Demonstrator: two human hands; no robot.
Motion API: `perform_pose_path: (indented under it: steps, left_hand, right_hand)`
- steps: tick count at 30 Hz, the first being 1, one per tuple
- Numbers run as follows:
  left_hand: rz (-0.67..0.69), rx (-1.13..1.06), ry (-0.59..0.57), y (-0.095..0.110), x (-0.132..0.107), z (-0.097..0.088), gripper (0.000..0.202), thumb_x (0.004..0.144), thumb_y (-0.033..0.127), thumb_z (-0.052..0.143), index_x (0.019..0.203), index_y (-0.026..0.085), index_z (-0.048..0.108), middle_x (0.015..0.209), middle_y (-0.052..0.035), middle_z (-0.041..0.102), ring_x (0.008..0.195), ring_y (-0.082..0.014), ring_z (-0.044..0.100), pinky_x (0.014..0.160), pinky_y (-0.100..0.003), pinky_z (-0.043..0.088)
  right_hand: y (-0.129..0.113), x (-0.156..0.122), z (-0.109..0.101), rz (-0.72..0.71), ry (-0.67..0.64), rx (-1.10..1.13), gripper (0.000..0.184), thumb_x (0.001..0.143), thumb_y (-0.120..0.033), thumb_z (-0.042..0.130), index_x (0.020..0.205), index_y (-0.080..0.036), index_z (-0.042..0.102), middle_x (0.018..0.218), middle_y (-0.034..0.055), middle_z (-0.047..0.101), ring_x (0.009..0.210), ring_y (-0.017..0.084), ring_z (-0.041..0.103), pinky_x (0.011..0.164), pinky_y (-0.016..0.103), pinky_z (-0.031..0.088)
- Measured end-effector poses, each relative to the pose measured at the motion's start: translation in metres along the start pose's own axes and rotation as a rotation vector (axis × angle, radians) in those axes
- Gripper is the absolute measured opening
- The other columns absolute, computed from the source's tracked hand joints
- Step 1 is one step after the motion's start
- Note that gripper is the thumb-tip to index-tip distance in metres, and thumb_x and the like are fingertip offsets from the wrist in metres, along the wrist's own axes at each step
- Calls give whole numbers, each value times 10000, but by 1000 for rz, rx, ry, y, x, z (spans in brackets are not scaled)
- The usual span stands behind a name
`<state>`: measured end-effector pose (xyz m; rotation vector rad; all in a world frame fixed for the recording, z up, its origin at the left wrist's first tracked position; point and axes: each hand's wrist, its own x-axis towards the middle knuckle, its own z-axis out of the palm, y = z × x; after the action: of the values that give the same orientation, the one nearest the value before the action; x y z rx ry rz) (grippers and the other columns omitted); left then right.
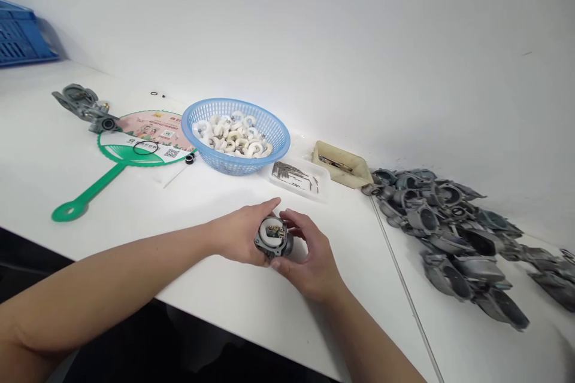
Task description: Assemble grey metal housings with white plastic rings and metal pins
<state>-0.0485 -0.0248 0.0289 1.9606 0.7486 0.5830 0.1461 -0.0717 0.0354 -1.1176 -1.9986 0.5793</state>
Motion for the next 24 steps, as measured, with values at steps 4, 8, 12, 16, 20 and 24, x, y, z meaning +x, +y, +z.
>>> perform_pose_path:
  steps: [4,8,12,16,20,24]
  left_hand:
    - [39,-144,-74,-7,3,-1,1329,512,327,811,1455,161,-110,1366,-176,420,1221,-320,448,955,-441,427]
    - [60,-424,-155,-15,6,-7,1359,511,319,831,1445,193,-147,1412,-183,352,1249,-306,429,982,-436,406]
    - [64,-681,-95,-28,8,-11,1192,601,437,781,1466,167,6,1392,-190,369,1287,-299,379,1049,-441,321]
    - [41,-890,59,-43,11,-10,916,706,485,697,1432,190,221,1242,-145,532,1161,-277,503,1057,-463,287]
    - [-43,-1025,152,-48,13,-10,768,713,478,692,1356,216,365,1158,-116,603,1068,-283,565,1052,-500,273]
    - [-101,-1061,174,-45,11,-11,724,707,478,696,1316,217,405,1101,-103,635,1066,-296,577,1058,-517,277]
  right_hand:
    - [-5,6,1,45,-48,39,689,652,-458,742,1251,-244,479,1162,92,604,1034,263,596,859,405,506]
    - [-9,9,2,82,-87,89,665,677,-310,727,1279,-258,448,1211,81,587,1065,253,592,860,396,517]
    - [-13,5,2,75,-69,-43,681,626,-260,739,1249,-250,462,1215,85,583,1070,262,588,879,426,505]
    - [-22,0,-1,97,-112,-206,719,584,-254,738,1252,-240,473,1198,80,586,1057,249,584,911,416,479]
    - [-30,-5,-4,264,-115,-199,780,559,-302,743,1284,-229,465,1192,76,588,1041,241,588,902,398,481]
    - [-33,-12,-5,431,-69,-59,864,530,-325,770,1320,-253,426,1180,67,587,1003,224,604,866,378,503]
